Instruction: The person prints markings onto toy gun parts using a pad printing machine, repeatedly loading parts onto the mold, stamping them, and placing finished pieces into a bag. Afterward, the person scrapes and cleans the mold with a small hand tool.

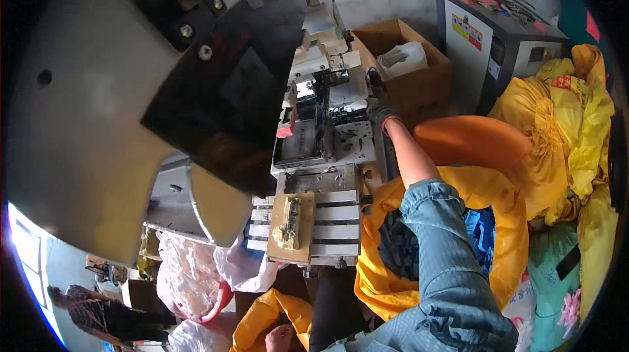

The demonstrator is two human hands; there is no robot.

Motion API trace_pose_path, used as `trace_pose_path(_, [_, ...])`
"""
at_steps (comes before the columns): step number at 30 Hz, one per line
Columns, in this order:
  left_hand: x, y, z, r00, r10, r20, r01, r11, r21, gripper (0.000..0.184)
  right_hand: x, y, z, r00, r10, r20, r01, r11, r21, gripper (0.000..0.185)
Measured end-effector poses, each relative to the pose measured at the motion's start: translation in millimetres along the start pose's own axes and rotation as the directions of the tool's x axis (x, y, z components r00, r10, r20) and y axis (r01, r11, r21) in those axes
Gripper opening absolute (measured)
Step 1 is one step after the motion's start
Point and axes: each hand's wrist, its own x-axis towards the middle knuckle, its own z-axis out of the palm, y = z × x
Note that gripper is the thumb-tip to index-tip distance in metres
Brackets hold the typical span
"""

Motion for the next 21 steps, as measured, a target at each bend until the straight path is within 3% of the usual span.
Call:
trace_pose_path(1, [1,-6,5,0.999,-0.043,0.015,0.044,0.999,-0.033,0.023,-25,-33,-28,0.992,-0.123,-0.013,0.122,0.990,-0.076,0.030])
trace_pose_path(3, [10,-48,28,0.996,-0.088,0.030,0.090,0.994,-0.059,0.023,-28,-40,-40,0.988,-0.149,0.035,0.151,0.987,-0.056,0.030])
trace_pose_path(5, [26,-124,72,0.997,0.054,0.062,-0.024,0.915,-0.402,0.030,-26,-42,-46,0.968,-0.211,0.135,0.216,0.976,-0.024,0.030])
trace_pose_path(6, [19,-101,59,0.997,0.057,0.052,-0.040,0.956,-0.289,0.028,-22,-40,-44,0.953,-0.242,0.184,0.247,0.969,-0.008,0.030])
trace_pose_path(7, [14,-73,47,0.997,0.055,0.054,-0.036,0.956,-0.291,0.028,-19,-38,-43,0.933,-0.272,0.234,0.278,0.961,0.009,0.031])
trace_pose_path(9, [6,-28,28,0.993,0.117,-0.013,-0.117,0.988,-0.104,0.017,-15,-38,-40,0.943,-0.244,0.225,0.255,0.967,-0.022,0.032])
trace_pose_path(10, [3,-4,17,0.993,0.115,-0.009,-0.115,0.988,-0.103,0.017,-14,-36,-37,0.954,-0.215,0.211,0.231,0.972,-0.051,0.033])
trace_pose_path(12, [0,28,2,0.994,-0.091,0.060,0.087,0.994,0.061,0.022,-13,-44,-41,0.951,-0.128,0.283,0.157,0.984,-0.085,0.040])
trace_pose_path(14, [3,22,5,0.997,-0.060,0.055,0.059,0.998,0.030,0.022,-14,-50,-43,0.935,-0.041,0.351,0.089,0.989,-0.122,0.048])
trace_pose_path(17, [5,13,8,0.999,0.020,0.035,-0.019,1.000,-0.010,0.021,-21,-55,-42,0.948,-0.012,0.318,0.018,1.000,-0.016,0.046])
trace_pose_path(19, [7,7,12,0.997,0.069,0.022,-0.069,0.997,-0.019,0.021,-61,-89,-90,0.998,0.052,-0.027,-0.054,0.994,-0.093,0.031])
trace_pose_path(21, [9,1,15,0.998,0.058,0.039,-0.057,0.998,-0.021,0.020,-42,-74,-77,0.996,0.089,-0.017,-0.090,0.991,-0.102,0.031])
